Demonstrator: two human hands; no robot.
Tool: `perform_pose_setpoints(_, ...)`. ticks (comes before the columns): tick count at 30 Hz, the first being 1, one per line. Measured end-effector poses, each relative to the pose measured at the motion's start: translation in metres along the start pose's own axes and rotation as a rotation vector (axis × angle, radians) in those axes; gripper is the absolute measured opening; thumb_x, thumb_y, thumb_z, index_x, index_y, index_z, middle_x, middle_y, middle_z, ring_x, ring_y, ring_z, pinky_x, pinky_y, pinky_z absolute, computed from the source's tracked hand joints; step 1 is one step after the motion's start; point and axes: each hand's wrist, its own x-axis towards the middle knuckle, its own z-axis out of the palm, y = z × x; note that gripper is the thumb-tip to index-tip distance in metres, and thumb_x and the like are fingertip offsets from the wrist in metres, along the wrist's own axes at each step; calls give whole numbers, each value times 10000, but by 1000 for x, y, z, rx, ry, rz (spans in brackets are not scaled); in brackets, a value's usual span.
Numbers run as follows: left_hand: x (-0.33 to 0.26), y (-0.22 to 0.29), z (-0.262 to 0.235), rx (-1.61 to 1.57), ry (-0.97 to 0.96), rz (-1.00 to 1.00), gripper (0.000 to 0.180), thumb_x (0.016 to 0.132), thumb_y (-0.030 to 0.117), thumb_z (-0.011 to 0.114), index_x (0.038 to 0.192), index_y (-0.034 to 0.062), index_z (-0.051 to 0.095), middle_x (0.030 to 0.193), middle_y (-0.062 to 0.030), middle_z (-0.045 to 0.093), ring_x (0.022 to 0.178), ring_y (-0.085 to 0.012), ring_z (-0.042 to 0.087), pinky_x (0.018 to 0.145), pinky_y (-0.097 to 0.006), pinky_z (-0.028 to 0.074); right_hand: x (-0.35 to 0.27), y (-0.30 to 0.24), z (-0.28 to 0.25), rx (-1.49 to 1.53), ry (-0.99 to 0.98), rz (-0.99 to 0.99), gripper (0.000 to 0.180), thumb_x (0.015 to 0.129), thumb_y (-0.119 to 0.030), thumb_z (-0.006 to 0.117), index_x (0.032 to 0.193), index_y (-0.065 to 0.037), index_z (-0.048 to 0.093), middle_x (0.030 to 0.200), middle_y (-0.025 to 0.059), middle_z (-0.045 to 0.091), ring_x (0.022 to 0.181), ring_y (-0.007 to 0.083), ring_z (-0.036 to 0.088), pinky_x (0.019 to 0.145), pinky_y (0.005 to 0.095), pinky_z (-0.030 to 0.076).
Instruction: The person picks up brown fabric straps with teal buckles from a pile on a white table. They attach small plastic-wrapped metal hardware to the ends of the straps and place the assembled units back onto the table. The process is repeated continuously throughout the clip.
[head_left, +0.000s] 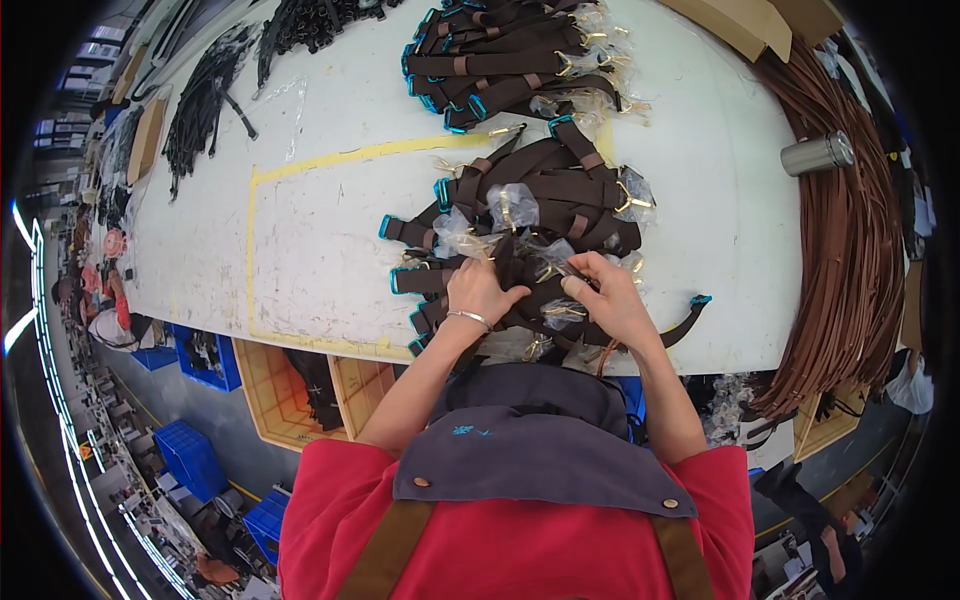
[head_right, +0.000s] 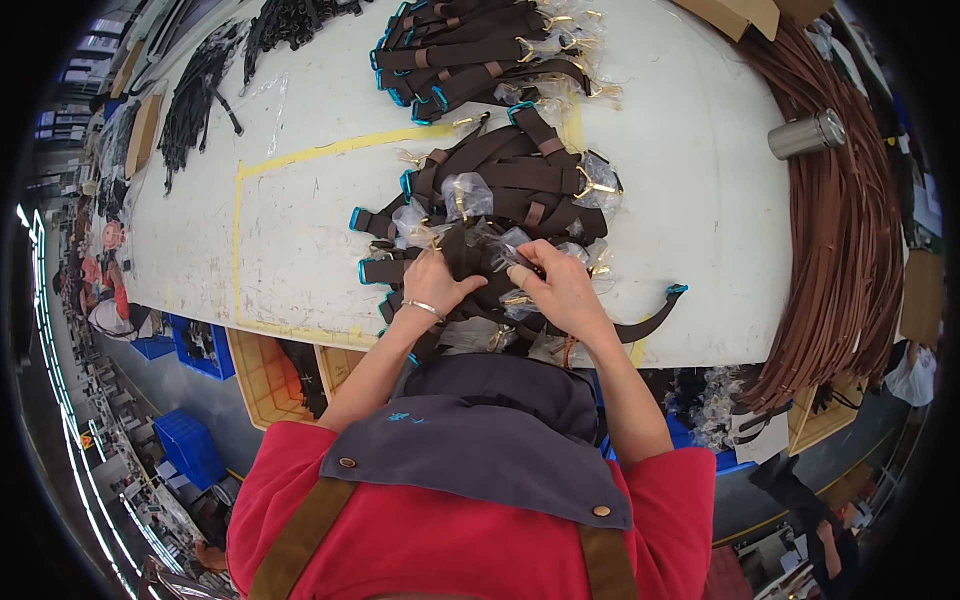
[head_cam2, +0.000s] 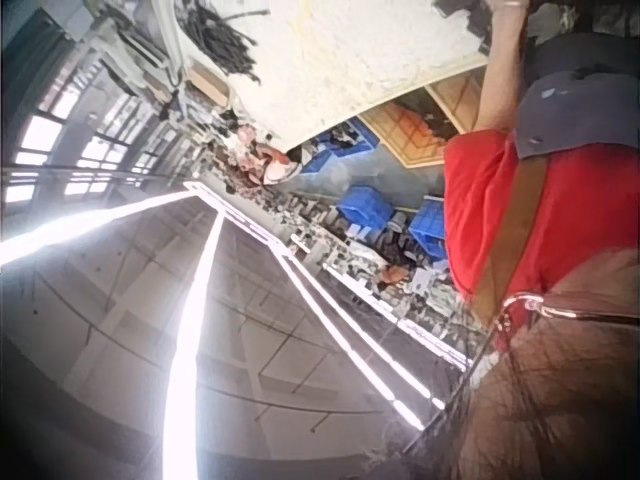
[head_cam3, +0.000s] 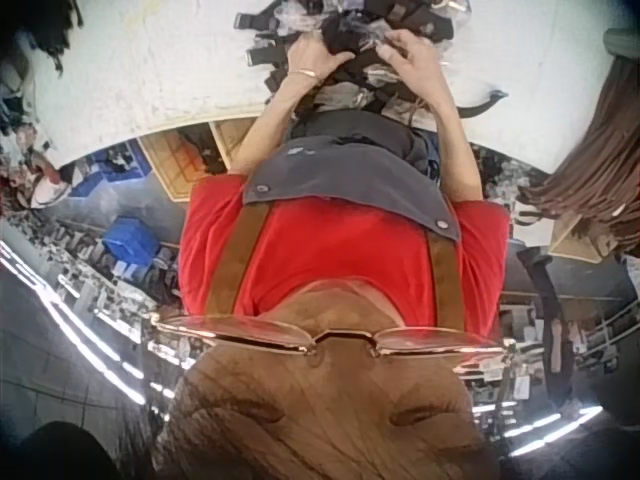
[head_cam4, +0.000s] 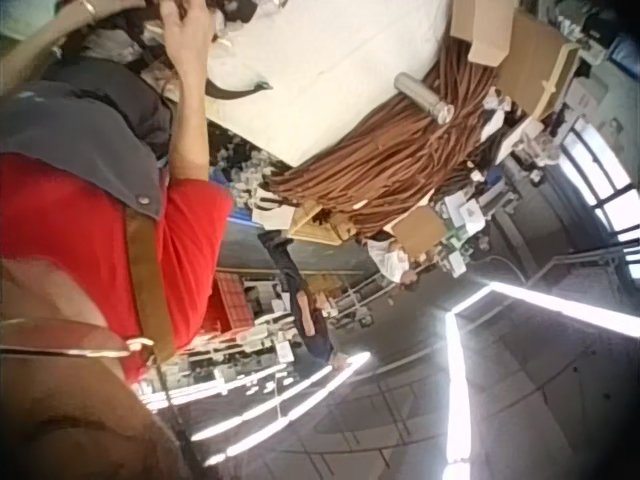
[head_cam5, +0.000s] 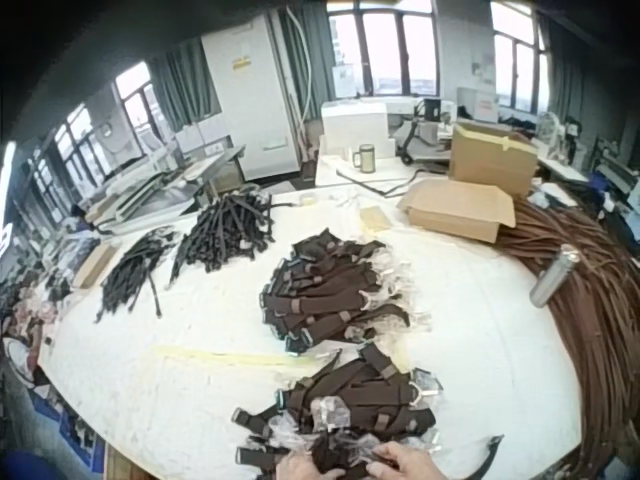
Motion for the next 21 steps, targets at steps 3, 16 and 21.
perform_pose_setpoints(3,2,-5,3,-37,5,-129,431,589,317,708,692,-80,575,752,-263,581,730,-374,576,686,-402,461,-6,7,-4,210,-85,145,272,808,-194,551,980,14,519,856,106,621,575,134,567,452,222,402)
perform_pose_setpoints(16,-36,-43,-104,-1651,-273,-117,233,713,97,578,875,-47,493,585,-153,546,478,-240,540,536,-372,451,38,2,56,831,-803,357,300,890,-279,431,969,7,474,903,176,603,368,59,372,320,178,282)
perform_pose_setpoints(21,-2,-66,-156,-1577,-82,-59,171,828,151,502,884,-9,486,616,-109,520,469,-193,501,545,-348,442,-6,4,42,567,-1053,305,280,857,-238,483,1031,-18,480,931,95,610,427,13,388,390,150,295)
